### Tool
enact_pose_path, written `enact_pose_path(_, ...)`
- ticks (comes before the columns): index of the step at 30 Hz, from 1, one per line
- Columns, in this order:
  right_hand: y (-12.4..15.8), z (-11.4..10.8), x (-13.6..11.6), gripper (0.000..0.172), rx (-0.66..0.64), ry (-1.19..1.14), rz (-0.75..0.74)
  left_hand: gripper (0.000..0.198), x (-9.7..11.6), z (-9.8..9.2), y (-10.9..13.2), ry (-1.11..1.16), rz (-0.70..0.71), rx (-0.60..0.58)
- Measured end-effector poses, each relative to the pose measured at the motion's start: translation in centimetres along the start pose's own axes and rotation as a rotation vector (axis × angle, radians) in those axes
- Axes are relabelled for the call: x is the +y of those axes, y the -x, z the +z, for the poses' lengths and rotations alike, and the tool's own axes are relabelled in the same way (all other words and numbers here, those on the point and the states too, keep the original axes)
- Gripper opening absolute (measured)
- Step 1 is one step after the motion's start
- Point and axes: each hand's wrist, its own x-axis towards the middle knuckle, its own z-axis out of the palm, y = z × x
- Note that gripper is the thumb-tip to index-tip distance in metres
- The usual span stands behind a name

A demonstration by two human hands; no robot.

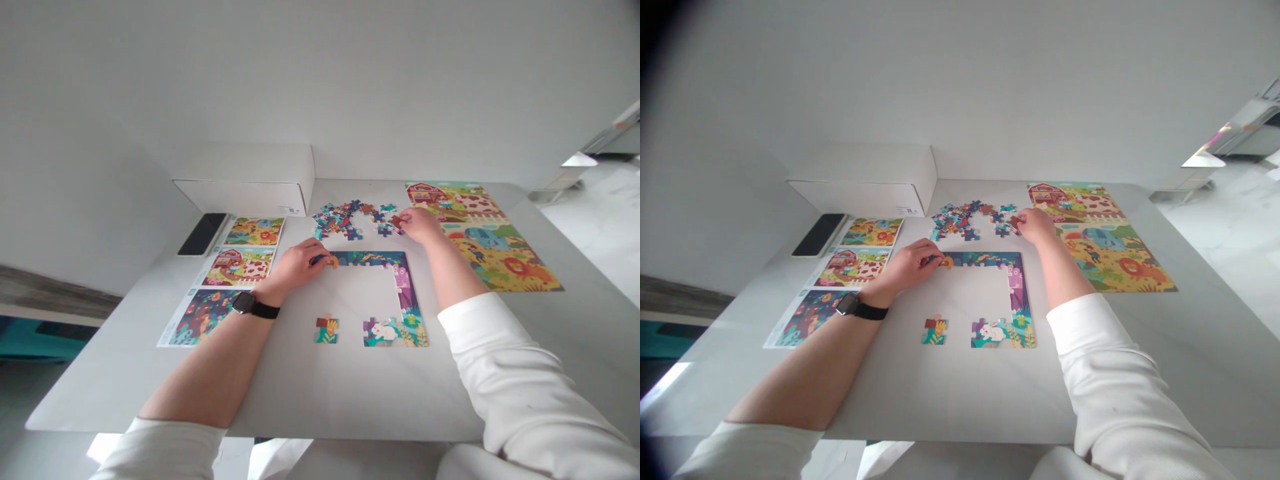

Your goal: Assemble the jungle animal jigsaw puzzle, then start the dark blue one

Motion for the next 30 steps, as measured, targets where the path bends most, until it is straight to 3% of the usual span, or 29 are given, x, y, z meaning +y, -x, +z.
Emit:
enact_pose_path(8, -0.3, 0.1, 1.0, 0.031, 0.014, 0.012, 0.082, 0.023, 0.0, 0.1, 0.1, -0.009, -0.019, 0.005)
enact_pose_path(14, -0.4, -0.2, 0.6, 0.033, -0.006, -0.073, -0.063, 0.022, 0.0, 0.1, 0.0, -0.001, -0.02, 0.018)
enact_pose_path(18, -0.6, -0.8, 1.3, 0.04, 0.078, -0.078, 0.035, 0.023, 0.1, 0.0, 0.0, 0.0, -0.019, 0.017)
enact_pose_path(22, -0.7, -0.7, 1.5, 0.036, 0.014, 0.0, 0.074, 0.023, -0.1, 0.1, 0.0, 0.001, -0.013, 0.021)
enact_pose_path(26, -0.6, -0.5, 1.1, 0.041, -0.055, -0.062, -0.018, 0.023, -0.2, 0.2, 0.0, -0.004, -0.015, 0.026)
enact_pose_path(30, -0.6, -0.6, 1.5, 0.045, 0.068, -0.082, -0.033, 0.024, 0.0, 0.1, 0.0, -0.018, -0.016, 0.016)
